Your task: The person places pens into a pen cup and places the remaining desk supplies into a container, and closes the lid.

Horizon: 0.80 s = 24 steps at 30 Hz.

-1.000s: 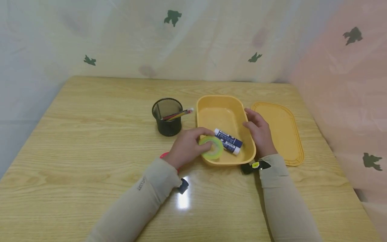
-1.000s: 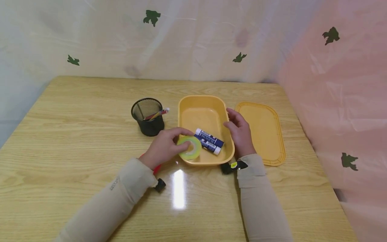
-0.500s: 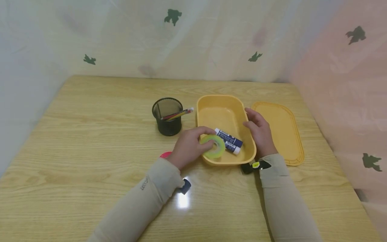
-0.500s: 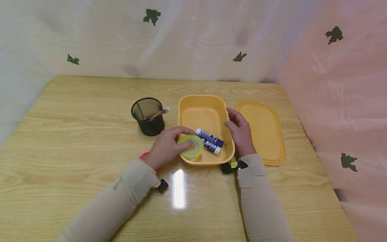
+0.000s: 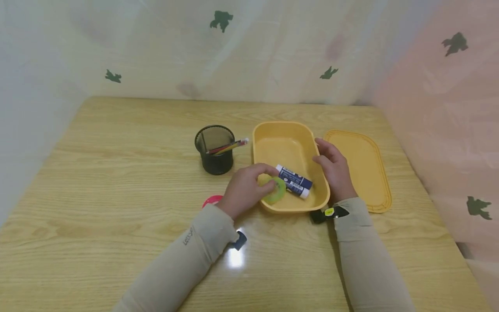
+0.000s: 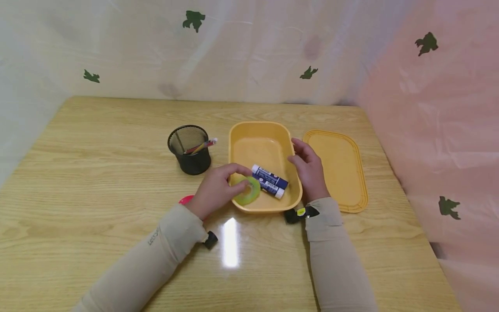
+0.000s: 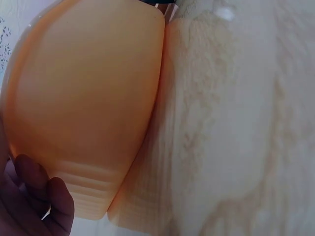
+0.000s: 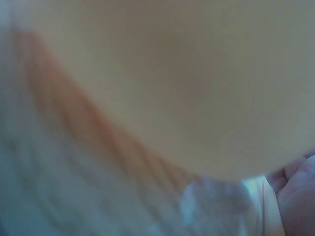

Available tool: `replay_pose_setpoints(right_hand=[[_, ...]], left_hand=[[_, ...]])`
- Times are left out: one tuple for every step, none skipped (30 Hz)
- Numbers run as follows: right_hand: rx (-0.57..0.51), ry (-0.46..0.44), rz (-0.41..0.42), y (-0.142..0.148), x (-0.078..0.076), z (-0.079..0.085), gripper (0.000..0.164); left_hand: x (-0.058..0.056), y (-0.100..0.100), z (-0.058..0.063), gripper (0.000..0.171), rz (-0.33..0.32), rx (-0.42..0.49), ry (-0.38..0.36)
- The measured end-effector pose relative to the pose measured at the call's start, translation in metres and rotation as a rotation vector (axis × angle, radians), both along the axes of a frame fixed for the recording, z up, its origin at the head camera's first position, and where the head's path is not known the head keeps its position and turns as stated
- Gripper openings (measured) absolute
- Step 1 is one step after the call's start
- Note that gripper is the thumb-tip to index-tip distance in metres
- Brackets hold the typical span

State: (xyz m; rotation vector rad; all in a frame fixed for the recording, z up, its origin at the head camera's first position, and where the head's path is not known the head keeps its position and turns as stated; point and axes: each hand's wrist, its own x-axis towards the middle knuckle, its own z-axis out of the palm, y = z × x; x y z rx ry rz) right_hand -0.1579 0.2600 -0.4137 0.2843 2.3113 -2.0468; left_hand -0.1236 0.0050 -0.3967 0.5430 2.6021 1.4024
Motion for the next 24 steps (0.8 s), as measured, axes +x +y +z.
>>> replay_pose_setpoints(right_hand=[[0.005,0.001,0.0,0.0,0.0,0.0,0.051],[0.004,0.002,-0.001,0.0,0.0,0.0,0.051],[0.008,0.002,-0.001,0.0,0.0,0.0,0.051],[0.011,0.004,0.0,0.0,0.0,0.0,0.051],[0.011,0.005,0.0,0.0,0.0,0.0,0.051],[0.011,0.006,0.0,0.0,0.001,0.0,0.051],[0.008,0.008,0.0,0.0,0.001,0.0,0.051],[0.003,0.009,-0.001,0.0,0.001,0.0,0.051],[0.0,0.01,0.0,0.0,0.001,0.0,0.05],[-0.005,0.011,-0.001,0.0,0.001,-0.001,0.05],[-0.005,0.012,0.0,0.0,0.001,-0.001,0.05],[-0.007,0.013,-0.001,0.0,0.001,0.0,0.05],[-0.004,0.014,-0.001,0.0,0.002,0.0,0.05],[-0.002,0.012,-0.001,0.0,0.002,0.0,0.05],[0.0,0.011,-0.001,0.0,0.002,0.0,0.05],[0.002,0.01,-0.001,0.0,0.002,0.0,0.05],[0.005,0.01,0.0,0.001,0.002,0.0,0.05],[0.0,0.009,-0.001,0.001,0.002,-0.001,0.05],[0.0,0.008,-0.001,0.001,0.002,-0.001,0.05],[-0.004,0.007,-0.002,0.001,0.001,-0.001,0.05],[-0.007,0.009,-0.002,0.0,0.001,-0.001,0.05],[-0.008,0.009,-0.003,0.0,0.001,-0.001,0.05],[-0.008,0.011,-0.002,0.0,0.0,-0.001,0.05],[-0.009,0.011,-0.002,0.0,0.0,-0.001,0.05]], left_hand=[[0.0,0.0,0.0,0.021,-0.002,-0.001,0.006],[0.0,0.0,0.0,0.02,-0.003,-0.001,0.016],[0.0,0.0,-0.001,0.02,-0.006,-0.004,0.027],[0.0,0.0,-0.001,0.02,-0.007,-0.007,0.04],[0.0,0.0,-0.001,0.02,-0.009,-0.01,0.048],[0.0,0.0,-0.001,0.02,-0.01,-0.014,0.053],[0.0,0.0,-0.001,0.02,-0.012,-0.017,0.06],[0.0,0.0,-0.001,0.021,-0.013,-0.021,0.064],[0.001,0.0,-0.001,0.021,-0.015,-0.027,0.066],[0.001,-0.001,0.0,0.021,-0.017,-0.029,0.066],[0.001,-0.001,0.0,0.022,-0.019,-0.031,0.066],[0.001,-0.001,0.0,0.022,-0.022,-0.034,0.067],[0.001,-0.002,0.001,0.022,-0.026,-0.035,0.07],[0.002,-0.002,0.001,0.023,-0.03,-0.036,0.073],[0.002,-0.003,0.001,0.023,-0.034,-0.035,0.077],[0.002,-0.003,0.001,0.023,-0.038,-0.031,0.08],[0.003,-0.004,0.001,0.023,-0.04,-0.027,0.087],[0.003,-0.005,0.002,0.023,-0.042,-0.022,0.091],[0.004,-0.006,0.002,0.023,-0.044,-0.017,0.095],[0.004,-0.007,0.002,0.023,-0.045,-0.015,0.099],[0.005,-0.008,0.002,0.023,-0.047,-0.012,0.103],[0.006,-0.009,0.003,0.024,-0.048,-0.006,0.105],[0.006,-0.01,0.003,0.024,-0.05,-0.003,0.108],[0.007,-0.011,0.003,0.025,-0.049,0.001,0.108]])
